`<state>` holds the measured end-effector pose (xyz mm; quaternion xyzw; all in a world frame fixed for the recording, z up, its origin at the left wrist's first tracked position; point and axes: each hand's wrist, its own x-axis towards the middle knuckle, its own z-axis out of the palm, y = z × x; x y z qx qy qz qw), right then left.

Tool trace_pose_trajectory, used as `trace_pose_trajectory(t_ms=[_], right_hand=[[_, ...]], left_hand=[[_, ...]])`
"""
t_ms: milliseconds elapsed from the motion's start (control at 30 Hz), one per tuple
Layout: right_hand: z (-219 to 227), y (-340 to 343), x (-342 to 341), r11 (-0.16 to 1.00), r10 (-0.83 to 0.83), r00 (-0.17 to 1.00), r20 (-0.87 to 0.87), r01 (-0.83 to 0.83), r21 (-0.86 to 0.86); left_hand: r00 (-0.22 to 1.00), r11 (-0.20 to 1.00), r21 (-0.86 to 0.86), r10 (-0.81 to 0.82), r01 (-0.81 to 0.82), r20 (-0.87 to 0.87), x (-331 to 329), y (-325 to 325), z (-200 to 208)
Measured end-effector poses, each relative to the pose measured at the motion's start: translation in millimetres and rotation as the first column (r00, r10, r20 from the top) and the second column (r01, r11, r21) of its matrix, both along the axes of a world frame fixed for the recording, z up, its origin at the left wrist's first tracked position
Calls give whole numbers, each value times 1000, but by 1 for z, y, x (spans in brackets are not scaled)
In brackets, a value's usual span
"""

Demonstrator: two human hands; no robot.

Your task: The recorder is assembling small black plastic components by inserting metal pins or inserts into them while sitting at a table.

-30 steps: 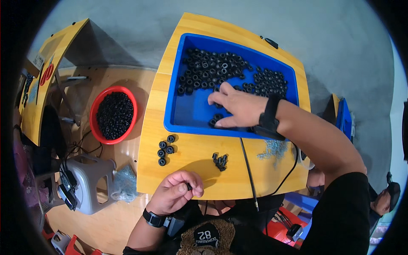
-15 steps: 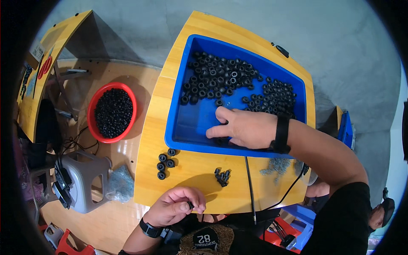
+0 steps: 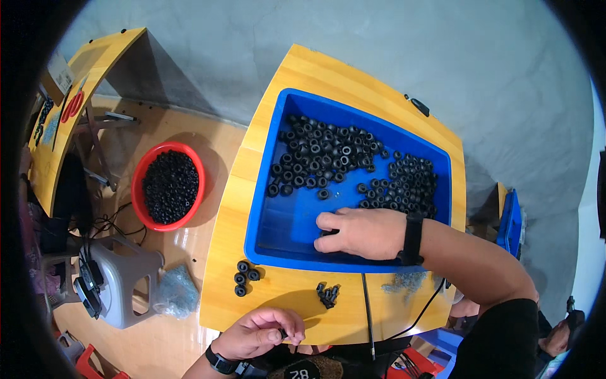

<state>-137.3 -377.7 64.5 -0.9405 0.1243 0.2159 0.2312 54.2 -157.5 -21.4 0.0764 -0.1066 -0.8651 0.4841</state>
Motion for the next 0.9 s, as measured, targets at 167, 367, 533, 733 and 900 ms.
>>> trace_pose_trajectory(t_ms=[167,367,533,733,900], right_hand=[[-6,-10,-2,970,-154,988,29,146,193],[-4,-27,-5,787,-460,886,62,375,491],[17,-25,-16,377,-732,667,-142,569,731],[74,25,-40,414,-804,594,23,533,738],[55,120,-69,300,-851,525,1,485,821]], left_hand=[[1000,1000,-9,5,-5,6,-1,-3,-3],[1000,999,-31,23,-23,5,-1,-3,-1],[1000,1000,-21,4,-4,24,-1,-2,-3],[996,998,-8,58,-58,69,-4,-1,-3],[997,998,-30,61,-59,45,-6,-2,-2]])
